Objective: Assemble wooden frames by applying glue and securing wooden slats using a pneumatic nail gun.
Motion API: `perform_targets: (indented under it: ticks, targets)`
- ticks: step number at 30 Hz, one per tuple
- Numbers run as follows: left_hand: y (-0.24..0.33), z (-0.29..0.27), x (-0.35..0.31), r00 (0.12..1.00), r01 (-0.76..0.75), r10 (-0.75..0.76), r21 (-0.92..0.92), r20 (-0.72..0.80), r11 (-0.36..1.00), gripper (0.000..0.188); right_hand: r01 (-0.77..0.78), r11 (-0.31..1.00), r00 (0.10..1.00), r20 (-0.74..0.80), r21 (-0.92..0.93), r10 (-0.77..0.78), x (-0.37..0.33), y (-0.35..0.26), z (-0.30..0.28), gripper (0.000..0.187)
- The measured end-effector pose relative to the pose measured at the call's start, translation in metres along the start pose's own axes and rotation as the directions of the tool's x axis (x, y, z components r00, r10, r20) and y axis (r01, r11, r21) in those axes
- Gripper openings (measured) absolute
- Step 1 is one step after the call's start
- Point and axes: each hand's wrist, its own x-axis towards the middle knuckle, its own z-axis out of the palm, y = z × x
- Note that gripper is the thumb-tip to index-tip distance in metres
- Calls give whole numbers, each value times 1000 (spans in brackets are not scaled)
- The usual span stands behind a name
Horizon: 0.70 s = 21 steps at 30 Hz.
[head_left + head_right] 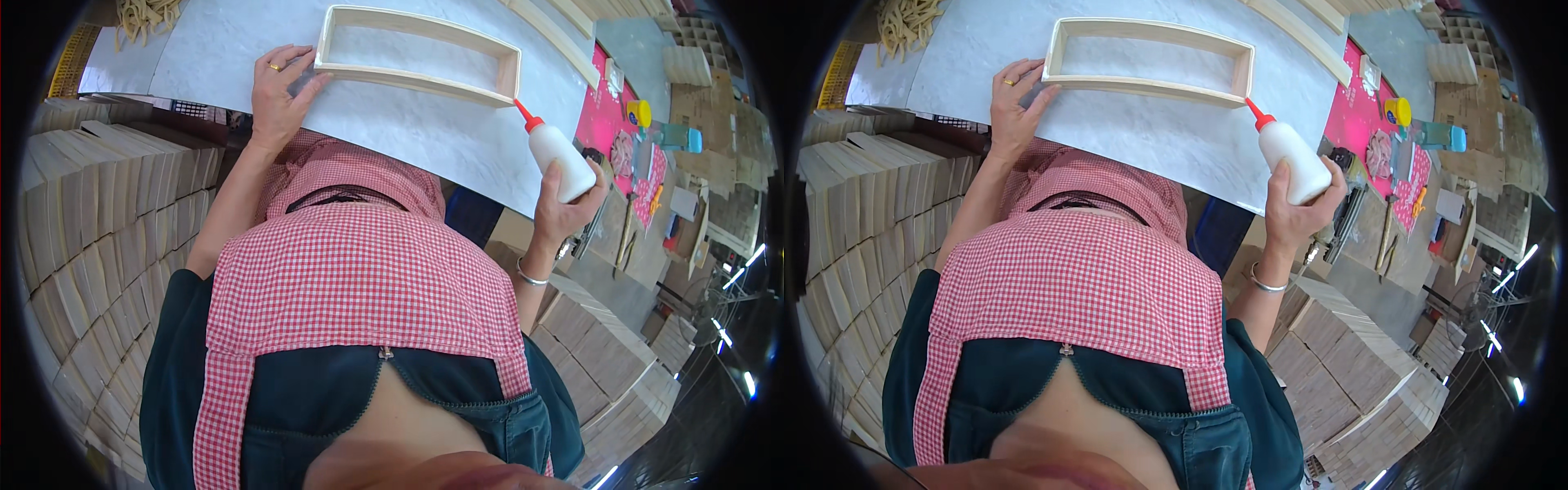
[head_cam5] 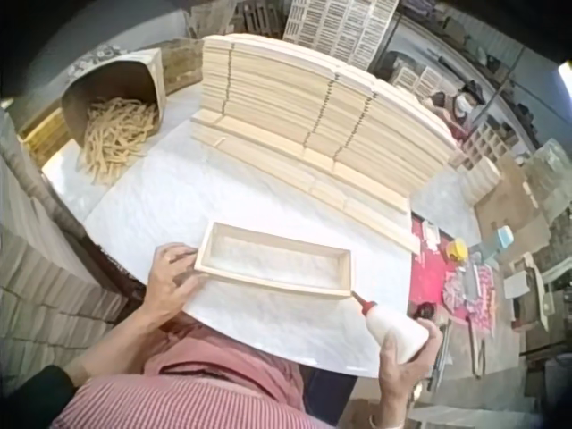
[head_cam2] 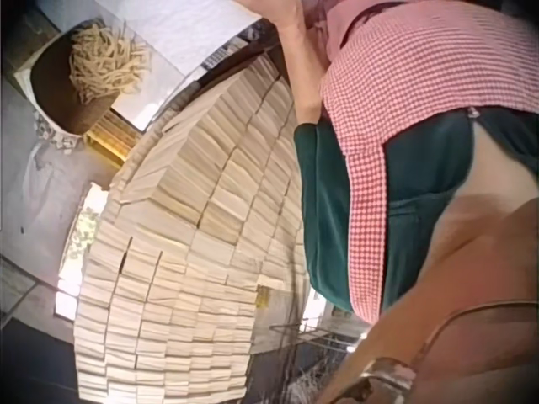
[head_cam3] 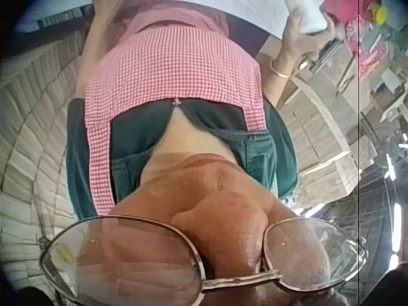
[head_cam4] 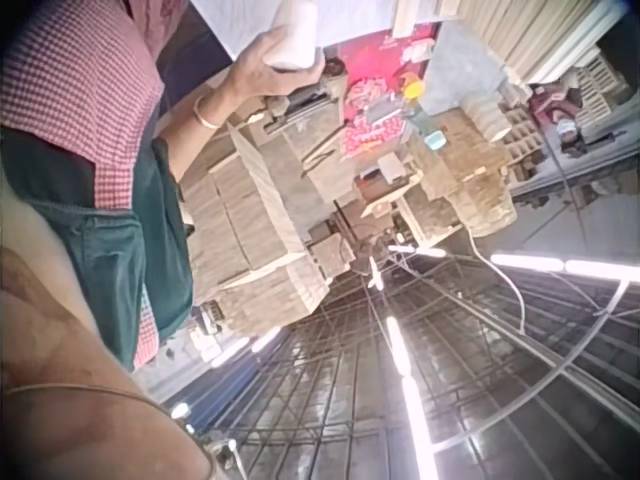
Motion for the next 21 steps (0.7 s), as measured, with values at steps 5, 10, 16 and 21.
perform_targets:
  ticks: [5,10,16,21]
  targets:
    - [1,0,1,997,-65,67,54,-30,996,37,-66,978,995,85,197,50,-17,-31,32,51]
    - [-4,5,-3,996,-56,58,37,-62,998,37,-134,872,945,327,471,-31,-34,-93,89,53]
    - [-6,3,-4,997,-42,42,8,-72,999,37,-87,850,933,342,520,-114,-37,-113,121,57]
    - [-7,3,-4,996,-46,47,8,-71,999,36,-55,893,937,333,446,-108,-34,-108,113,56]
